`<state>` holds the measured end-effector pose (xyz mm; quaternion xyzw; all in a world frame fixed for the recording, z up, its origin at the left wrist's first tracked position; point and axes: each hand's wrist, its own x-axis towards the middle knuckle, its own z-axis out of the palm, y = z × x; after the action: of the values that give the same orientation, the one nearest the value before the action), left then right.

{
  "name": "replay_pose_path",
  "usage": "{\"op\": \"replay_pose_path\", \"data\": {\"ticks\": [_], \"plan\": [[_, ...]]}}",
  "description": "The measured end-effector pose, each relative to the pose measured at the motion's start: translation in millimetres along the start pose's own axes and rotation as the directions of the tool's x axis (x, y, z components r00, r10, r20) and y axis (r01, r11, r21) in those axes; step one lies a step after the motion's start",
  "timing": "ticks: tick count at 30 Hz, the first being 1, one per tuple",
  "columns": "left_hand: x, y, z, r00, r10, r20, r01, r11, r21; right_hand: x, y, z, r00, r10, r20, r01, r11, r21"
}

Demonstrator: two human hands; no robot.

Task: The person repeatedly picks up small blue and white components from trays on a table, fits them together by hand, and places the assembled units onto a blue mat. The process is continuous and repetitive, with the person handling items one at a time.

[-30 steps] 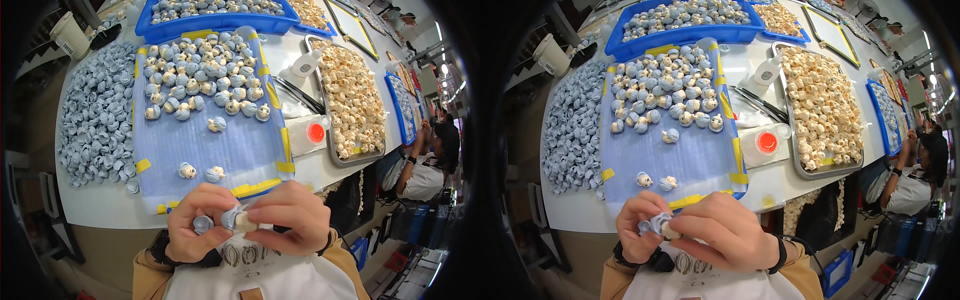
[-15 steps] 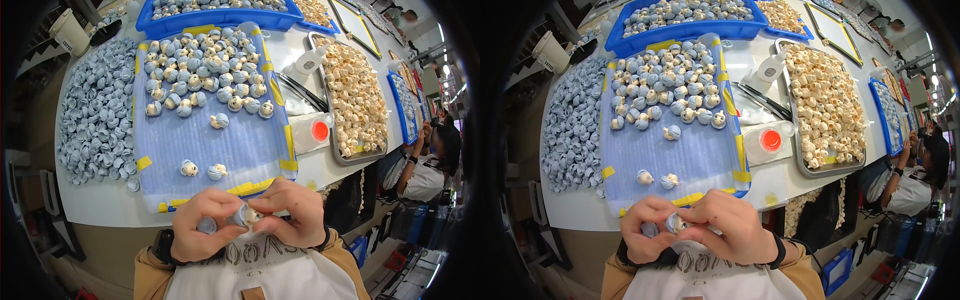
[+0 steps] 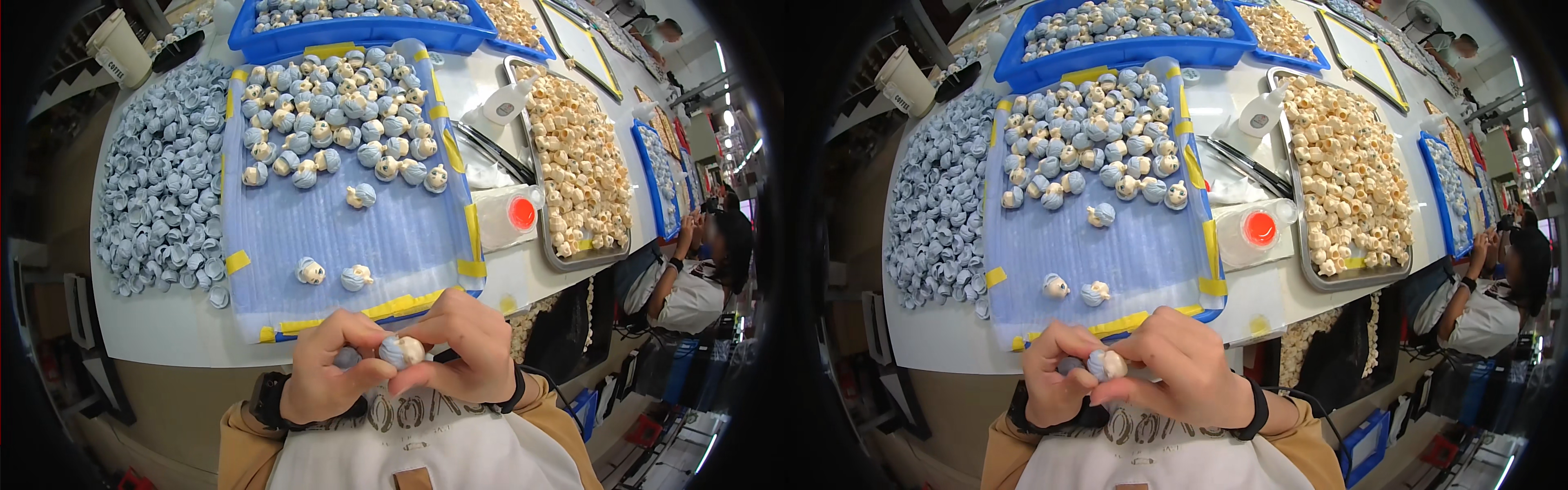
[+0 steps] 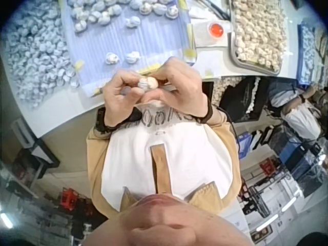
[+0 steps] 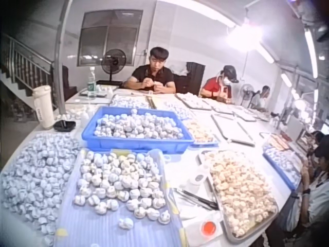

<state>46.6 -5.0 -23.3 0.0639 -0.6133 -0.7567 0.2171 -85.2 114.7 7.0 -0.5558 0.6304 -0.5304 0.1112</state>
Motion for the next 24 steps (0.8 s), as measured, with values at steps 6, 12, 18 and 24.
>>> {"op": "replay_pose_path", "data": {"ticks": [6, 12, 18, 24], "plan": [[1.9, 13.4, -8.2, 0.979, -0.201, 0.028, 0.199, 0.978, 0.065, 7.3, 7.8, -5.9, 0.997, 0.069, -0.025, -0.071, 0.995, -0.073], [-0.5, 22.9, -45.1, 0.858, -0.205, -0.471, -0.181, 0.736, -0.652, 19.3, 12.4, -10.6, 0.986, 0.154, 0.056, -0.102, 0.843, -0.528], [-4.5, 31.9, -23.8, 0.969, -0.241, 0.056, 0.24, 0.864, -0.442, 11.3, 3.9, -18.7, 0.985, 0.174, 0.003, -0.142, 0.813, -0.564], [1.0, 24.6, -20.6, 0.975, -0.222, 0.02, 0.218, 0.928, -0.301, -27.9, 45.3, -138.1, 0.657, 0.151, -0.739, -0.709, 0.457, -0.537]]}}
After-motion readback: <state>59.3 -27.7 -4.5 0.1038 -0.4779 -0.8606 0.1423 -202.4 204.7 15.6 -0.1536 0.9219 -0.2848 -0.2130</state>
